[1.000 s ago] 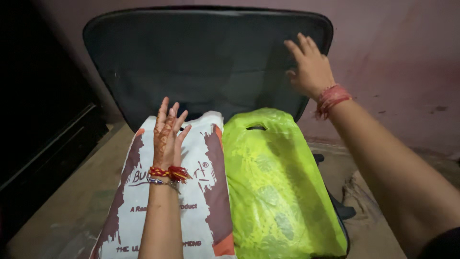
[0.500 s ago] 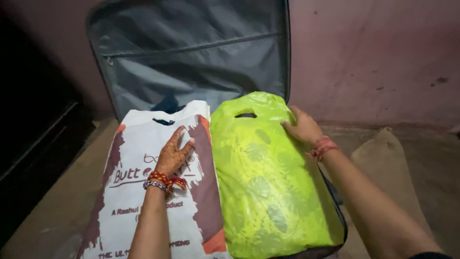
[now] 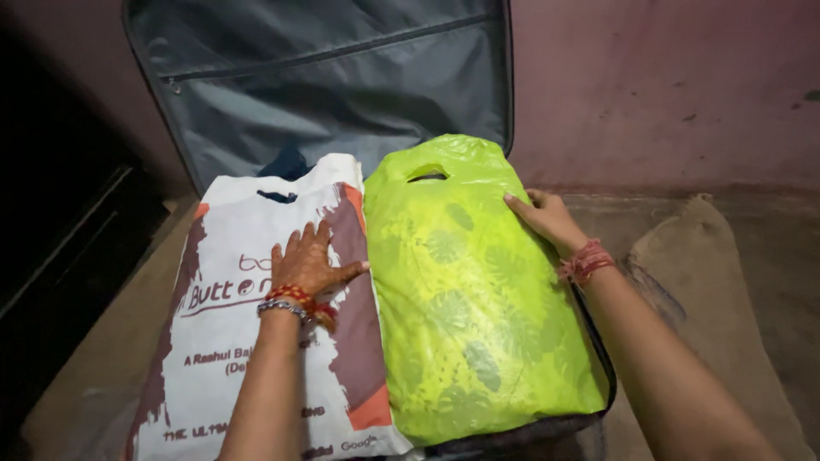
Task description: The person packs bags and clothes into a suitcase, flattening them by hand to create space.
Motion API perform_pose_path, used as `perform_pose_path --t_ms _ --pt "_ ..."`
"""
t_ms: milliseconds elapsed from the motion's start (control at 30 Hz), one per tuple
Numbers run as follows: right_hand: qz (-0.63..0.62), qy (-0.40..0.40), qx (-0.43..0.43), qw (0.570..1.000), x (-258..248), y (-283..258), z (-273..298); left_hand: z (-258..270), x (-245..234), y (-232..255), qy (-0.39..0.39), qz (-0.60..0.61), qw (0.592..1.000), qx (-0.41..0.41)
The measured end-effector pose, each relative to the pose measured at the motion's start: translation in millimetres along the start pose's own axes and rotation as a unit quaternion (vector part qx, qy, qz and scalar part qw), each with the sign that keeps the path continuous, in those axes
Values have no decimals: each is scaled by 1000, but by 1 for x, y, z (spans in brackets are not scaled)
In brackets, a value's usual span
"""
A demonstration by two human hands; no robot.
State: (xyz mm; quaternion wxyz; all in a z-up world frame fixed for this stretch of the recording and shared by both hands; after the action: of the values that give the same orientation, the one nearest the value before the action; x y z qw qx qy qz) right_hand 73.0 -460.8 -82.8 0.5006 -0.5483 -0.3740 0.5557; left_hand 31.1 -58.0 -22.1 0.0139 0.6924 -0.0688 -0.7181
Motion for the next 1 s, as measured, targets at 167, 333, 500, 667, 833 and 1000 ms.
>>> perform_pose_path --t_ms 167,333,500,667,833,1000 --pt "26 3 66 997 -2 -6 12 6 -2 10 13 -29 999 -39" --pt "70 5 114 991 -8 -8 17 9 1 10 63 -32 997 -8" --pt "102 -7 151 983 -3 -18 31 7 19 7 58 -20 998 -12" --pt "34 -7 53 998 5 -48 35 9 17 4 165 8 986 -10" --pt "19 -29 -2 999 8 -71 42 30 -8 3 197 144 969 -46" --pt "219 9 -92 971 13 -116 45 40 -20 -2 169 223 955 -95"
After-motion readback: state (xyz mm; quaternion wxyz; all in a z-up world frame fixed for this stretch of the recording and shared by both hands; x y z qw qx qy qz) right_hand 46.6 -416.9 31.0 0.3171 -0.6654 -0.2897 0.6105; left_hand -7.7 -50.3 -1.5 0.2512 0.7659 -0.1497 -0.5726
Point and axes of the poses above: each hand's wrist, its own z-axis away from the middle knuckle, its own x-axis out of the palm, y = z × x, the point moved 7 cm from there along -z, towards the middle knuckle, and after that the axes turned 3 degrees about x, right-handed, at the moved point
